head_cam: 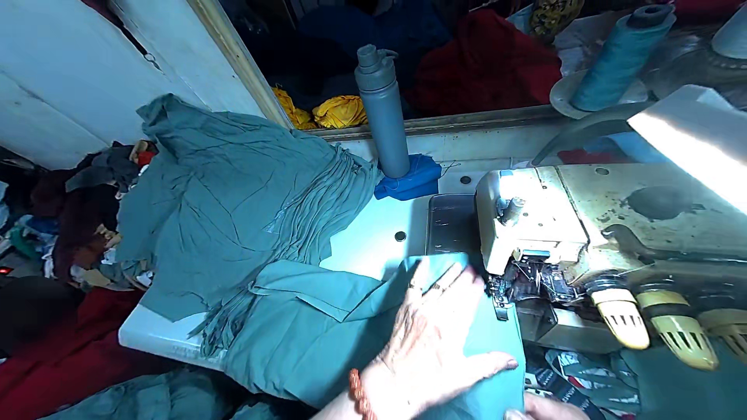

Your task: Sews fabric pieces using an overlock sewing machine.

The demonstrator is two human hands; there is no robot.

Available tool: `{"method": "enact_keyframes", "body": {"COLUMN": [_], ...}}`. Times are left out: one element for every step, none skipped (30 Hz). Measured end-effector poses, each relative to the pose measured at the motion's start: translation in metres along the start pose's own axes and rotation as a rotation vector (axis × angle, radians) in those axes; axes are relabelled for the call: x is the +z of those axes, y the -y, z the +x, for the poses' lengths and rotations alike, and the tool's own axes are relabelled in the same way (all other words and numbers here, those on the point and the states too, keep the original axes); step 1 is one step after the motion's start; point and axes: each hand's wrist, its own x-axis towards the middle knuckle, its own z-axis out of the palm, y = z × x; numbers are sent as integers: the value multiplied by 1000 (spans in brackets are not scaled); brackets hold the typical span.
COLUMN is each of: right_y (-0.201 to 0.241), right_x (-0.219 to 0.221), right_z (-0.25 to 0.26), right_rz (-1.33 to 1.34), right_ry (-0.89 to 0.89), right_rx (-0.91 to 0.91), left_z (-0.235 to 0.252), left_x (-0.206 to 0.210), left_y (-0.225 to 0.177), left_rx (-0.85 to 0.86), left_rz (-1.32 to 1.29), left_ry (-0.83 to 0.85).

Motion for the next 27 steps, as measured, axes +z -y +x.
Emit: {"method": "enact_keyframes", "body": {"right_y": [7,13,18,21,24,26,29,32,38,45,51,56,58,58,57,55,52,48,45,41,37,33,28,25,22,21,22], "right_x": [4,7,10,11,11,9,4,-3,-14,-26,-37,-48,-58,-67,-74,-76,-75,-73,-70,-67,-65,-65,-66,-68,-69,-71,-71], "right_z": [6,12,17,23,27,30,32,34,33,32,29,25,22,19,16,13,10,7,4,1,-1,-3,-4,-4,-4,-5,-5], "right_rz": [8,7,-5,-16,-29,-70,-146,-248,-343,-411,-479,-588,-742,-915,-1077,-1211,-1305,-1363,-1403,-1436,-1461,-1482,-1508,-1527,-1537,-1542,-1539], "right_ry": [-26,-56,-86,-103,-108,-95,-69,-33,-3,-16,-67,-144,-216,-257,-265,-240,-191,-147,-122,-120,-122,-125,-132,-136,-137,-133,-130], "right_rx": [-2,-14,-26,-39,-49,-61,-83,-117,-146,-165,-170,-177,-201,-217,-227,-228,-201,-154,-115,-108,-127,-164,-214,-253,-279,-301,-339], "left_z": [5,11,18,24,29,33,35,37,37,37,37,36,36,36,36,36,35,33,31,28,24,20,15,9,1,-5,-9], "left_x": [3,3,3,2,2,2,1,1,2,2,4,4,5,6,7,7,6,6,6,7,9,10,11,10,8,6,6], "left_y": [7,12,17,21,24,27,29,31,32,33,34,34,33,33,35,36,37,38,38,38,38,36,31,21,8,-7,-22], "left_rx": [15,23,30,36,43,49,51,58,67,68,63,57,51,54,69,86,104,120,133,147,167,204,252,300,339,375,409], "left_rz": [3,19,48,75,97,118,137,133,123,110,98,86,73,60,42,27,20,26,43,62,77,76,46,-3,-61,-108,-182], "left_ry": [11,34,69,85,89,90,97,79,62,60,59,59,53,40,16,-12,-43,-85,-132,-192,-275,-374,-442,-461,-438,-396,-345]}}
